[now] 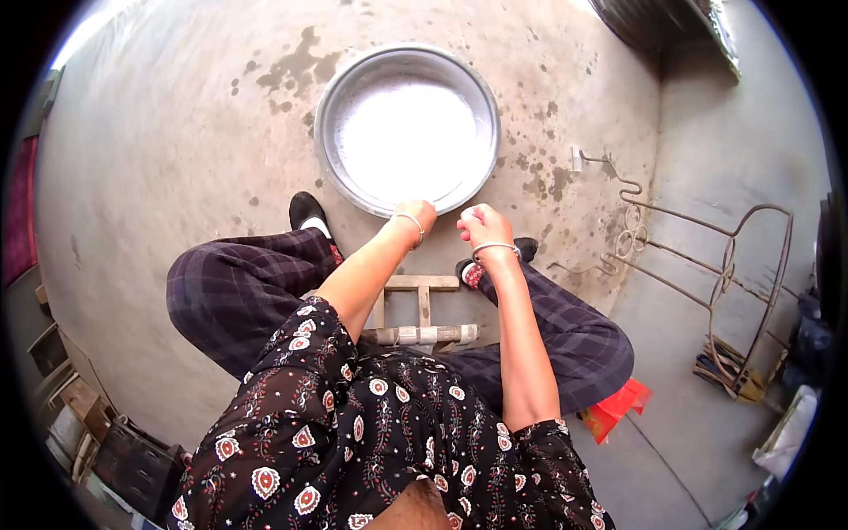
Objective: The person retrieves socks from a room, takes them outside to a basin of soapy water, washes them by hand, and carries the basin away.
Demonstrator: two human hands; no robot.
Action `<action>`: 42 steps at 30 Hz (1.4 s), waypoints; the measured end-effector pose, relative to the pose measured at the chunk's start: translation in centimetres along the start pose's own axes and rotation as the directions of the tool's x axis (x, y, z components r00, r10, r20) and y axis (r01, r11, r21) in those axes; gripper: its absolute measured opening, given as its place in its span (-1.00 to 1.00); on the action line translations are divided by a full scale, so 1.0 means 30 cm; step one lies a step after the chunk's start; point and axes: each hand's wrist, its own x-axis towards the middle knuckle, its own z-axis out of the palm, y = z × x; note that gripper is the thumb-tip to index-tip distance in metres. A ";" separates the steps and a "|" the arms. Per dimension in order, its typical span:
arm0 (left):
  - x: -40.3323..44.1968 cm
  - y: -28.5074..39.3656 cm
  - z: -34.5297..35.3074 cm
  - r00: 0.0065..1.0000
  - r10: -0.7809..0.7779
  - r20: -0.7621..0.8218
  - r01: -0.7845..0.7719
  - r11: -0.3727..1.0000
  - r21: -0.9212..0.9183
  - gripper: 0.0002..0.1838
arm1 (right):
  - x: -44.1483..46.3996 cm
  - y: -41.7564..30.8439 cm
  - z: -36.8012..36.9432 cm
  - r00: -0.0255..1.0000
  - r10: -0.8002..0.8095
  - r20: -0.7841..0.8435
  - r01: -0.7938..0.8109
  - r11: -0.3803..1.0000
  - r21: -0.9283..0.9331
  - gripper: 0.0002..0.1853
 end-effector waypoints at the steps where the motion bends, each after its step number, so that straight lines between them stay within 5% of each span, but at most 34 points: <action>1: 0.005 -0.011 -0.013 0.999 -0.005 0.044 0.006 1.000 -0.021 -0.76 | 0.036 0.005 0.008 1.000 -0.013 -0.022 0.012 0.998 -0.061 -0.80; 4: 0.059 -0.127 0.041 0.919 -0.250 -0.305 0.049 0.840 -0.540 -0.72 | 0.152 -0.019 0.060 0.961 -0.231 -0.152 0.186 0.947 -0.261 -0.75; 5: 0.073 -0.172 0.041 0.892 -0.347 -0.291 0.068 0.738 -0.671 -0.67 | 0.202 -0.040 0.069 0.986 -0.155 -0.064 0.136 0.964 -0.229 -0.60; 9: 0.087 -0.297 0.018 0.737 -0.669 -0.101 0.198 0.356 -0.913 -0.54 | 0.452 -0.024 0.165 0.961 -0.275 -0.019 0.240 0.870 -0.431 -0.31; 11: 0.124 -0.333 0.055 0.690 -0.724 -0.010 0.091 0.100 -0.991 -0.48 | 0.493 -0.062 0.206 0.985 -0.169 -0.038 0.133 0.880 -0.456 -0.23; 12: 0.145 -0.346 0.074 0.670 -0.742 0.037 0.028 -0.025 -0.999 -0.46 | 0.507 -0.087 0.227 0.992 -0.115 -0.051 0.078 0.882 -0.466 -0.19; 13: 0.084 -0.321 -0.018 0.755 -0.627 0.190 0.015 -0.274 -0.962 -0.38 | 0.536 -0.085 0.255 0.993 -0.109 -0.039 0.078 0.881 -0.467 -0.16; 16: 0.127 -0.349 0.037 0.789 -0.559 0.255 -0.001 -0.416 -0.909 -0.28 | 0.567 -0.074 0.402 0.985 -0.158 0.072 0.165 0.719 -0.675 -0.21; 19: 0.106 -0.326 -0.038 0.816 -0.505 0.281 -0.021 -0.511 -0.860 -0.38 | 0.582 -0.019 0.489 0.899 -0.358 0.253 0.437 0.759 -0.483 -0.53; 21: 0.104 -0.317 -0.071 0.838 -0.469 0.277 -0.079 -0.607 -0.791 -0.50 | 0.528 -0.063 0.460 0.854 -0.465 0.233 0.504 0.851 -0.149 -0.73; 22: 0.116 -0.331 -0.052 0.852 -0.447 0.271 -0.115 -0.666 -0.737 -0.51 | 0.499 -0.095 0.447 0.832 -0.514 0.209 0.520 0.854 0.027 -0.83; 23: 0.142 -0.357 -0.002 0.866 -0.428 0.258 -0.153 -0.718 -0.679 -0.52 | 0.481 -0.120 0.471 0.920 -0.360 0.157 0.318 0.917 0.240 -0.93; 24: 0.173 -0.390 0.064 0.879 -0.410 0.242 -0.188 -0.765 -0.616 -0.54 | 0.443 -0.148 0.459 0.892 -0.421 0.165 0.380 0.896 0.228 -0.91; 25: 0.215 -0.462 0.184 0.981 -0.183 -0.067 -0.194 -0.872 -0.449 -0.63 | 0.380 -0.189 0.430 0.862 -0.479 0.168 0.442 0.871 0.217 -0.90; 28: 0.151 -0.334 -0.068 0.930 -0.323 -0.177 -0.362 -0.712 -0.602 -0.80 | 0.238 -0.254 0.404 0.765 -0.635 0.110 0.604 0.766 0.217 -0.86; 29: 0.134 -0.317 -0.104 0.944 -0.325 -0.062 -0.305 -0.781 -0.545 -0.84 | 0.238 -0.246 0.419 0.743 -0.666 0.075 0.650 0.743 0.160 -0.84; 32: 0.144 -0.292 -0.125 0.975 -0.221 -0.036 -0.219 -0.901 -0.374 -0.84 | 0.335 -0.247 0.408 0.717 -0.686 -0.125 0.694 0.719 0.032 -0.84; 34: 0.150 -0.265 -0.112 0.931 -0.364 -0.023 -0.273 -0.653 -0.707 -0.84 | 0.454 -0.216 0.373 0.705 -0.677 -0.211 0.651 0.736 -0.186 -0.87; 36: 0.148 -0.219 -0.161 0.885 -0.463 -0.043 -0.224 -0.344 -0.912 -0.79 | 0.554 -0.159 0.326 0.831 -0.518 -0.200 0.508 0.855 -0.104 -0.80; 38: 0.106 -0.196 -0.259 0.938 -0.344 -0.043 -0.141 -0.265 -0.954 -0.77 | 0.634 -0.093 0.295 0.981 -0.146 0.125 0.077 0.894 0.441 -0.66; 41: 0.095 -0.192 -0.284 0.996 -0.090 -0.011 -0.032 -0.239 -0.970 -0.80 | 0.564 -0.129 0.239 0.874 0.011 0.486 -0.448 0.406 0.797 -0.58; 42: 0.095 -0.199 -0.279 0.999 -0.040 0.009 -0.001 -0.238 -0.971 -0.81 | 0.552 -0.132 0.235 0.875 -0.043 0.483 -0.434 0.374 0.820 -0.58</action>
